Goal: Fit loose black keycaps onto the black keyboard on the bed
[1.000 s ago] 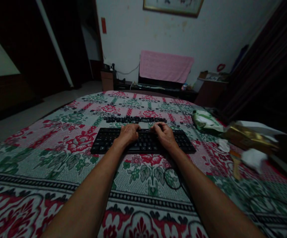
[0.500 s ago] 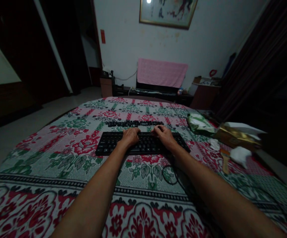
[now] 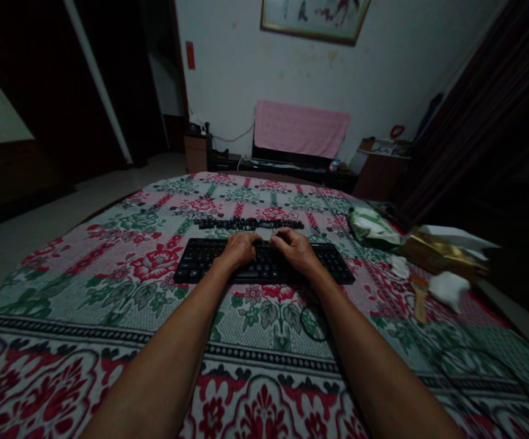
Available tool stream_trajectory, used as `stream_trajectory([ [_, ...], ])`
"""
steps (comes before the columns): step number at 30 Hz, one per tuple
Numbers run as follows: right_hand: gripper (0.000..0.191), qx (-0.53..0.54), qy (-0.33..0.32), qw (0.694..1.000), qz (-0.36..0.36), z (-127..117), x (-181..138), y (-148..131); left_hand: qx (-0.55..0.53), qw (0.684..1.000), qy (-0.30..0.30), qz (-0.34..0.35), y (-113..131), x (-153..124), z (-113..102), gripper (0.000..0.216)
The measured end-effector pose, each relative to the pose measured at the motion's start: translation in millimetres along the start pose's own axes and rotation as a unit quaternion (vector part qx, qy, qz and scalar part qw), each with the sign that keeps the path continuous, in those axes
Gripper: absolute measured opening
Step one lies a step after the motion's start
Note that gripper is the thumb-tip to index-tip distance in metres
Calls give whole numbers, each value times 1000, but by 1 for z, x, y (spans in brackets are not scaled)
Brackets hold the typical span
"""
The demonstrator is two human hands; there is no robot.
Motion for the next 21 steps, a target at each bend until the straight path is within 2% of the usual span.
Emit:
stream_trajectory([
  [6,21,-13,6,1000,-12,-3,-4,-2,4,1000,-11,-23,-1,1,1,47],
  [14,20,-62,-42,997,-35,4,-3,-10,-8,1000,-29,2,-3,1,-3,44],
  [21,20,-112,-69,990,-47,7,-3,-20,-91,995,31,17,-10,-4,-25,36],
])
Point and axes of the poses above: each hand's wrist, its own x-axis towards the middle knuckle, its own z-axis out of the palm, y = z × x, the point moved 7 cm from there along x, towards the middle knuckle, and after that the axes turned 14 degrees about -y, right-handed, at the moved point
